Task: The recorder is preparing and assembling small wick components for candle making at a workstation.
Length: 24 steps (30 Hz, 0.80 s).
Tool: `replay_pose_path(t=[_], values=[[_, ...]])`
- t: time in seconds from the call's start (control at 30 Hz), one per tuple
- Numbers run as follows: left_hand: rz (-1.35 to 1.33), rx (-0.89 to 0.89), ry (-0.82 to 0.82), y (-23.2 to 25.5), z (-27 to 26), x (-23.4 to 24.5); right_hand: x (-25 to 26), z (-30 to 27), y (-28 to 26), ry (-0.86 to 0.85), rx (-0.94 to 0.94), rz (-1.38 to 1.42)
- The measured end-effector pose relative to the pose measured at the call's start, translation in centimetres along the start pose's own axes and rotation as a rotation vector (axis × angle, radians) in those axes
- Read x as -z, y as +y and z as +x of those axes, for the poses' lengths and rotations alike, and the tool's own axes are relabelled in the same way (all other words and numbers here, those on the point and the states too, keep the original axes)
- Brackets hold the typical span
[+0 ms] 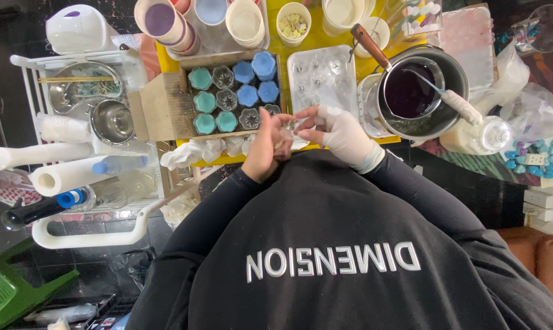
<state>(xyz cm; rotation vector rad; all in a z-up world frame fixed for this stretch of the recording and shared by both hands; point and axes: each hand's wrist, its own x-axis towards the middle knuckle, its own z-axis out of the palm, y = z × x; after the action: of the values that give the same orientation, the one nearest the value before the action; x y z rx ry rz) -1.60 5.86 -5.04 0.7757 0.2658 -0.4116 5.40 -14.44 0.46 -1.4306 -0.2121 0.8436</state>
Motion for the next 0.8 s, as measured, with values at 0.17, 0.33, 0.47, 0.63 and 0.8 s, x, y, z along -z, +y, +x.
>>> replay_pose_path(t=[0.17, 0.33, 0.47, 0.63, 0.8], values=[[-0.160, 0.068, 0.099, 1.2, -0.4, -1.9, -2.9, 1.4, -2.0, 0.083, 0.029, -0.356], [-0.173, -0.036, 0.211, 0.5, -0.6, 1.7, -3.2, 5.3, -1.1, 0.227, 0.327, -0.685], [-0.234, -0.070, 0.227, 0.2, -1.3, 3.3, -1.1, 11.6, -0.2, 0.606, 0.405, -0.836], [-0.183, -0.014, 0.283, 0.3, -2.1, 4.1, 2.4, 18.4, 0.5, 0.759, 0.287, -1.055], [-0.120, -0.036, 0.360, 0.6, -2.9, 4.7, 4.8, 22.9, 1.4, 0.704, 0.025, -1.350]])
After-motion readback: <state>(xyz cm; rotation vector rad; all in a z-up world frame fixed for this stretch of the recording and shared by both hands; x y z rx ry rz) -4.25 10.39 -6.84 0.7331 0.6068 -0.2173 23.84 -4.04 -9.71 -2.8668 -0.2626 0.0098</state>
